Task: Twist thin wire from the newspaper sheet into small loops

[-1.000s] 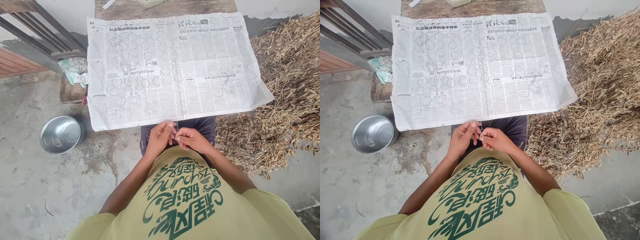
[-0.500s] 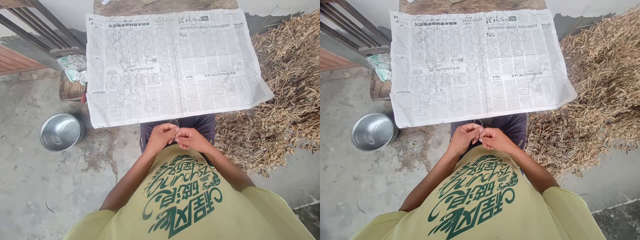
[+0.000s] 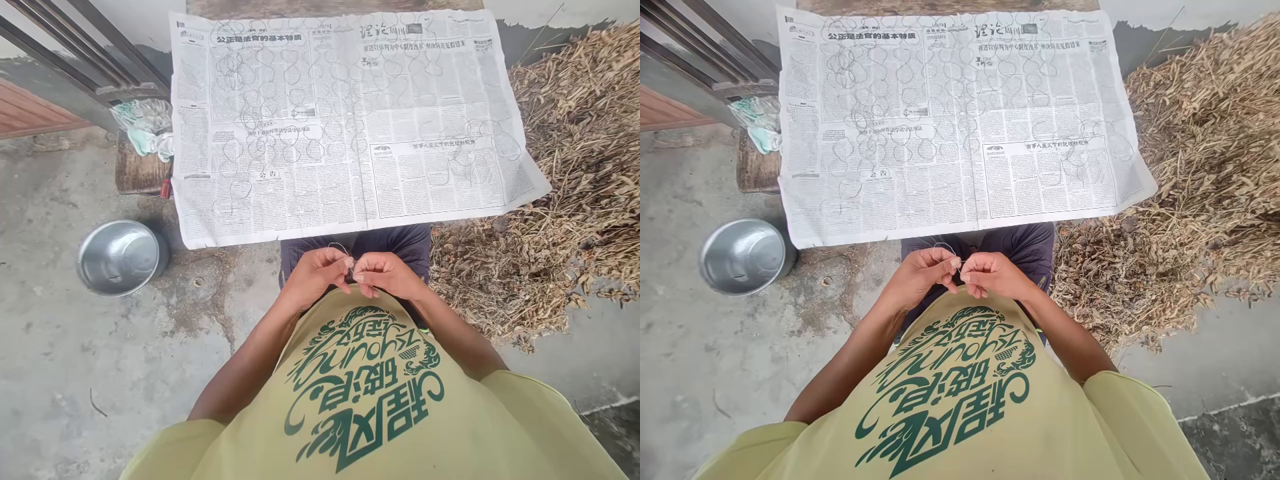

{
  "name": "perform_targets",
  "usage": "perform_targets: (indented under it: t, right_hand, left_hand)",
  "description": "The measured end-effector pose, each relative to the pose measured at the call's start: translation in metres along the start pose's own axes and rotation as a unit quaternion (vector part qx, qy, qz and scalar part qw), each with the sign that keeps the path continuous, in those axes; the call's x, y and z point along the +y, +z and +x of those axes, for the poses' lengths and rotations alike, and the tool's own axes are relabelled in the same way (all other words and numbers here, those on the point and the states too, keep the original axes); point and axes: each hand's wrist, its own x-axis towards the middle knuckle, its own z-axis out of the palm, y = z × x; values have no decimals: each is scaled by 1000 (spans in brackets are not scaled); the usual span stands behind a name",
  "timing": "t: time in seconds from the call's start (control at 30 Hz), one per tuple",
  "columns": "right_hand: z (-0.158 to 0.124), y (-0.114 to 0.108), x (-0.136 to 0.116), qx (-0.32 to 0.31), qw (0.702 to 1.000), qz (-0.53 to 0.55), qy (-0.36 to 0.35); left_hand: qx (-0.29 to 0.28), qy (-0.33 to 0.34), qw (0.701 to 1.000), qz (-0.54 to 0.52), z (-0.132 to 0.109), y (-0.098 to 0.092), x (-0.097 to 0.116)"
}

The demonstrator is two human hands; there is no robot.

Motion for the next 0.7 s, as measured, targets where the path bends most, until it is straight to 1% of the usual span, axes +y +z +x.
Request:
perform_targets:
  t: [0.17, 0.33, 0.43, 0.5, 0.6, 0.7]
  right_hand:
    - [0, -6, -3, -12, 999, -41, 9]
    - [1, -11, -6, -38, 998, -39, 32]
    - [1, -12, -8, -36, 997, -38, 49]
    - [1, -12, -9, -17, 998, -55, 40]
    - [-1, -9, -8, 29, 996, -88, 8]
    - [-2, -5, -6, 74, 991, -110, -13]
  left_hand:
    - [-34, -11, 999, 2, 0, -5, 5]
    - [-69, -13, 997, 19, 0, -7, 8]
    - [-65, 3, 997, 32, 3, -9, 5]
    - [-53, 15, 998, 44, 6, -10, 3]
    - [-45, 23, 997, 55, 8, -10, 1]
    - [-38, 31, 998, 30, 9, -6, 0]
